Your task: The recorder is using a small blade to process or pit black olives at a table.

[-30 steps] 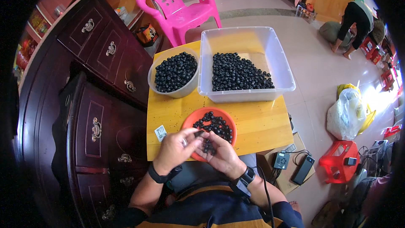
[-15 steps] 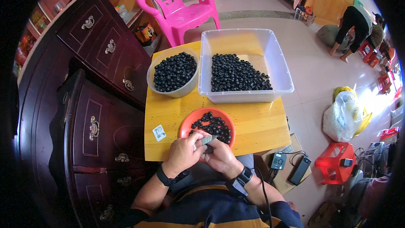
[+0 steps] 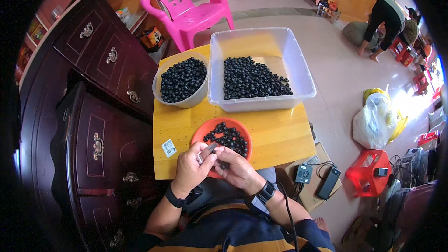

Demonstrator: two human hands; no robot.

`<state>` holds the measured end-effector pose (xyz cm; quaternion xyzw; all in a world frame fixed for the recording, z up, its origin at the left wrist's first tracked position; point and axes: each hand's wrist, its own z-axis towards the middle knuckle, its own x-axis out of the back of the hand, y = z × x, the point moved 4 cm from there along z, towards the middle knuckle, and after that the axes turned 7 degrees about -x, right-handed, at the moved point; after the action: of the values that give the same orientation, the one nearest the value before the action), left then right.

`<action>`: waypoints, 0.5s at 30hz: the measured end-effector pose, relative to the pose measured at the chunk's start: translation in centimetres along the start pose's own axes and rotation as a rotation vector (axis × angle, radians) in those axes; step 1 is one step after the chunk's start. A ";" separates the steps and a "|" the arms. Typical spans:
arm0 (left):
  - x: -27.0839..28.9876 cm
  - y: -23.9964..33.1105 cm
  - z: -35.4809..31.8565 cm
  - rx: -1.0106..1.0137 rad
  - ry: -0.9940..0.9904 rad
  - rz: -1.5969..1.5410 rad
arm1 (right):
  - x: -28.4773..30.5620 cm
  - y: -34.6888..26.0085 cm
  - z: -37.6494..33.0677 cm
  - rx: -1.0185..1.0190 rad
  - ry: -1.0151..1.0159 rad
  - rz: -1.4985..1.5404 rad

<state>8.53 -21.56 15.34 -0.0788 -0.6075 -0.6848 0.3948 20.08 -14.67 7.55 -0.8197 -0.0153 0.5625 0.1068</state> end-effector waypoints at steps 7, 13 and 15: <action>-2.6 0.1 0.3 0.018 0.017 -0.125 | 1.5 -1.3 -0.9 -0.035 -0.010 0.029; -4.8 2.4 1.4 0.009 0.012 -0.210 | 2.8 -2.6 -1.2 -0.049 -0.016 0.108; -5.5 2.8 1.5 -0.034 0.023 -0.247 | 3.3 -2.9 -1.5 -0.046 -0.043 0.107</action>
<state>13.49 -17.60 14.61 -0.0021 -0.5961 -0.7394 0.3128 22.97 -11.58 5.55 -0.8092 0.0134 0.5845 0.0573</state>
